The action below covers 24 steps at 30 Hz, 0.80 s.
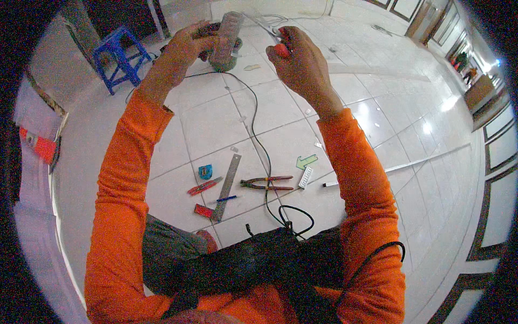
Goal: The person uses shears to cut a small metal component and then uses pliers to grip and bend the metal part.
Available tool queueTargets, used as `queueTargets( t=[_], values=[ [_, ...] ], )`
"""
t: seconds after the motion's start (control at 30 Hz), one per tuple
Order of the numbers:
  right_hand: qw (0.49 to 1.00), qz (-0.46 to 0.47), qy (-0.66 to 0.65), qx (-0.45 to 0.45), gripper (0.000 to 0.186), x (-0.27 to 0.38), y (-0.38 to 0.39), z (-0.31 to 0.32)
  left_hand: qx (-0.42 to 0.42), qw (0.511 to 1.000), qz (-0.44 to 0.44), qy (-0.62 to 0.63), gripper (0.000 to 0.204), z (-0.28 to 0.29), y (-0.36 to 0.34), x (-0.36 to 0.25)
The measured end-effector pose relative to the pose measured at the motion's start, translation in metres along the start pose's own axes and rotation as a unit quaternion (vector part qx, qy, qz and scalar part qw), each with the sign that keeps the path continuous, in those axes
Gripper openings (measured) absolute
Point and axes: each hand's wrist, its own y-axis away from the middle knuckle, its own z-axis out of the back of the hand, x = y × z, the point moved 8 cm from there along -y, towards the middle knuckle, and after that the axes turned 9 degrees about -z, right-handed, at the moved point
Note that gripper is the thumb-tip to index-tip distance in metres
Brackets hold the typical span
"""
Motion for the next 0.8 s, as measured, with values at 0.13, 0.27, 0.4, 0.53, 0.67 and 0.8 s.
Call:
queueTargets(
  t=[0.13,0.27,0.4,0.53,0.67,0.8],
  values=[
    [1.0,0.003,0.017,0.011,0.042,0.0,0.002,-0.001,0.011,1.0,-0.022,-0.007,0.04,-0.013,0.001,-0.007],
    [1.0,-0.002,0.024,0.01,0.041,0.002,0.003,-0.002,0.044,0.999,-0.024,-0.004,0.038,-0.021,0.003,-0.011],
    [0.999,-0.011,0.036,0.004,0.04,0.005,0.0,0.002,0.067,0.997,-0.041,0.027,0.038,-0.029,0.002,-0.012],
    [0.995,-0.07,0.055,0.042,0.038,-0.007,0.002,-0.004,0.073,0.995,-0.057,-0.04,0.044,-0.029,0.002,-0.011],
    [0.988,-0.111,-0.039,0.095,0.036,-0.022,0.002,-0.019,0.078,0.996,-0.022,-0.033,0.048,-0.024,0.0,-0.005],
    [0.991,-0.092,0.069,-0.072,0.039,-0.044,-0.021,0.026,0.086,0.982,0.023,-0.165,0.047,0.004,0.002,0.013]
  ],
)
